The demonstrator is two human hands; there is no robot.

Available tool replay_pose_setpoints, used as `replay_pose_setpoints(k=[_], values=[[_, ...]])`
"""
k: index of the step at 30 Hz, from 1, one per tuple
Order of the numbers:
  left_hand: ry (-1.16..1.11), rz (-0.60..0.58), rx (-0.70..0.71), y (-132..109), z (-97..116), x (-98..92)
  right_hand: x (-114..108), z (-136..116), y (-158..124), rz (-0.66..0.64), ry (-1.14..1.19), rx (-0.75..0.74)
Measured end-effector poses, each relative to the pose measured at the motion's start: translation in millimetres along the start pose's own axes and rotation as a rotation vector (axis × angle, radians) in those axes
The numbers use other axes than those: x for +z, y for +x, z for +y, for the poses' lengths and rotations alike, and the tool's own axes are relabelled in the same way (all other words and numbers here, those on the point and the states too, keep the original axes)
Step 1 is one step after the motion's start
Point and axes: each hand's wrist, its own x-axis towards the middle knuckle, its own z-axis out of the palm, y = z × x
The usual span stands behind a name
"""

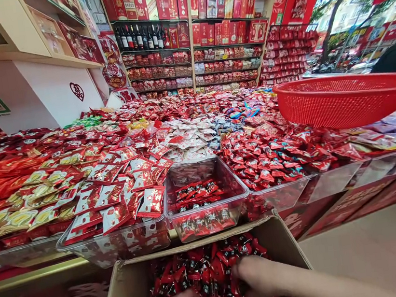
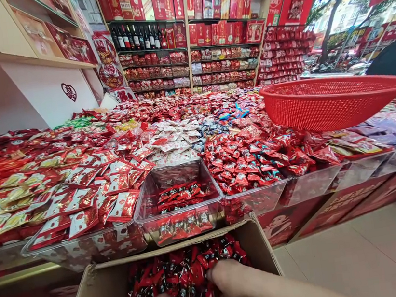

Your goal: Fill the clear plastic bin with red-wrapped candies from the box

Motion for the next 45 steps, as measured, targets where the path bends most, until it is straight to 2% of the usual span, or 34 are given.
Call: replay_pose_setpoints(k=[2, 5, 6, 9, 13, 16, 19, 24, 28, 30, 32, 35, 37, 39, 41, 43, 45], values=[[-0.279, 0.024, 0.051, -3.3, 21.3, -6.4, -13.6, -3.4, -1.8, 0.067, 0.367, -0.022], [-0.689, -0.047, 0.078, -9.9, 59.8, -15.6, -32.1, -18.3, -3.5, 0.110, 0.955, -0.115], [-0.789, -0.030, 0.082, -12.1, 71.3, -18.5, -36.4, -24.7, -3.9, 0.127, 1.118, -0.135], [-0.934, 0.123, 0.089, -17.6, 94.7, -25.1, -42.2, -43.5, -5.2, 0.189, 1.463, -0.153], [-1.051, 0.258, 0.068, -22.7, 103.0, -27.7, -39.9, -61.0, -5.8, 0.318, 1.695, -0.122], [-1.208, 0.303, 0.018, -24.1, 103.7, -25.1, -37.8, -66.3, -3.6, 0.449, 1.715, -0.002], [-1.315, 0.329, -0.010, -24.4, 104.6, -21.1, -36.3, -67.6, -3.0, 0.488, 1.731, 0.048], [-1.374, 0.417, 0.025, -26.0, 105.5, -17.0, -31.6, -71.1, -7.1, 0.600, 1.605, 0.000], [-1.387, 0.480, 0.042, -27.9, 105.6, -17.1, -28.4, -71.3, -10.4, 0.577, 1.556, 0.007], [-1.439, 0.475, -0.001, -28.5, 106.0, -17.0, -29.4, -69.2, -13.9, 0.579, 1.427, 0.029], [-1.469, 0.453, -0.028, -28.7, 106.7, -16.7, -32.5, -66.8, -19.0, 0.642, 1.117, -0.023], [-1.444, 0.422, -0.042, -28.4, 107.5, -16.3, -38.7, -64.7, -27.2, 0.745, 0.465, -0.216], [-1.429, 0.372, -0.052, -28.4, 108.0, -16.7, -43.8, -64.0, -31.8, 0.751, 0.113, -0.325], [-1.432, 0.297, -0.039, -29.4, 108.8, -18.8, -52.5, -62.6, -36.4, 0.733, -0.114, -0.392], [-1.420, 0.223, 0.011, -31.1, 109.3, -23.0, -68.8, -59.3, -41.3, 0.731, -0.224, -0.415], [-1.321, 0.197, 0.061, -32.1, 107.9, -28.3, -94.8, -53.2, -44.3, 0.764, -0.282, -0.393], [-1.136, 0.196, 0.074, -30.0, 102.7, -32.1, -128.2, -44.6, -40.7, 0.795, -0.336, -0.296]])
